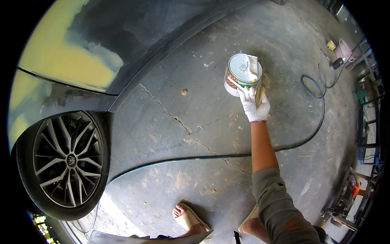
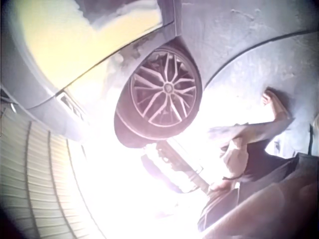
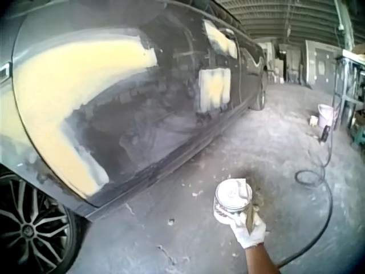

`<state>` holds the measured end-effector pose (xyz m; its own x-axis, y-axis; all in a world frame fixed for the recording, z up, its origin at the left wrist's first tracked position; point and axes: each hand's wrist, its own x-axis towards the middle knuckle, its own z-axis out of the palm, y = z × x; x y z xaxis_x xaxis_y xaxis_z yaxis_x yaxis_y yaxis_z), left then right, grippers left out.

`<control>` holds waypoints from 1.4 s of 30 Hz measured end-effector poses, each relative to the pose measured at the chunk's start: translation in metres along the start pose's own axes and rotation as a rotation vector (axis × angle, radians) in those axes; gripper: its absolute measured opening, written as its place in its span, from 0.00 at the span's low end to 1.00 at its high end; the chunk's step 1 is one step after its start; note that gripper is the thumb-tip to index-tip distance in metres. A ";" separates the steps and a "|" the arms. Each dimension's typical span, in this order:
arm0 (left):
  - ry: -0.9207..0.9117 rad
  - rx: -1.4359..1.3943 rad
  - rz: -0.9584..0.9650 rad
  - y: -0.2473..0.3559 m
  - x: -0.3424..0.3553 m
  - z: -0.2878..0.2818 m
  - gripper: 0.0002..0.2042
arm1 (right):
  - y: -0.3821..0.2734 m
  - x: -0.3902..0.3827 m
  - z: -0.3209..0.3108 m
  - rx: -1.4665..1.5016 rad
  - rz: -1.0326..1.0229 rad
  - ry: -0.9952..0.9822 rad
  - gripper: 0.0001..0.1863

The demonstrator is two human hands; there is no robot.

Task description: The person prepares yellow body filler by mixing it with a hardener on a metal palette, then applies the mixture to the side panel of a gray car using a spreader. They smooth the filler over the surface near the wheel arch and door vent.

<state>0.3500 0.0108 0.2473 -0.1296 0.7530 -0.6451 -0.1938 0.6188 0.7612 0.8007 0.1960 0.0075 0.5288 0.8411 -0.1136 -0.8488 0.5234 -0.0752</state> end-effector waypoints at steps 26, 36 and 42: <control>-0.277 -0.241 0.567 0.061 -0.123 -0.063 0.21 | -0.024 -0.431 0.005 0.135 0.050 0.301 0.20; -0.485 -0.276 0.666 0.042 -0.131 -0.060 0.18 | -0.046 -0.590 -0.004 -0.084 0.167 0.439 0.20; -0.529 -0.170 0.669 0.023 -0.132 -0.059 0.16 | -0.109 -0.598 -0.089 -0.116 0.023 0.483 0.19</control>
<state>0.3055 -0.0877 0.3464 0.1926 0.9779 0.0815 -0.3867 -0.0007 0.9222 0.5771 -0.3764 -0.0047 0.4746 0.6786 -0.5606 -0.8687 0.4638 -0.1740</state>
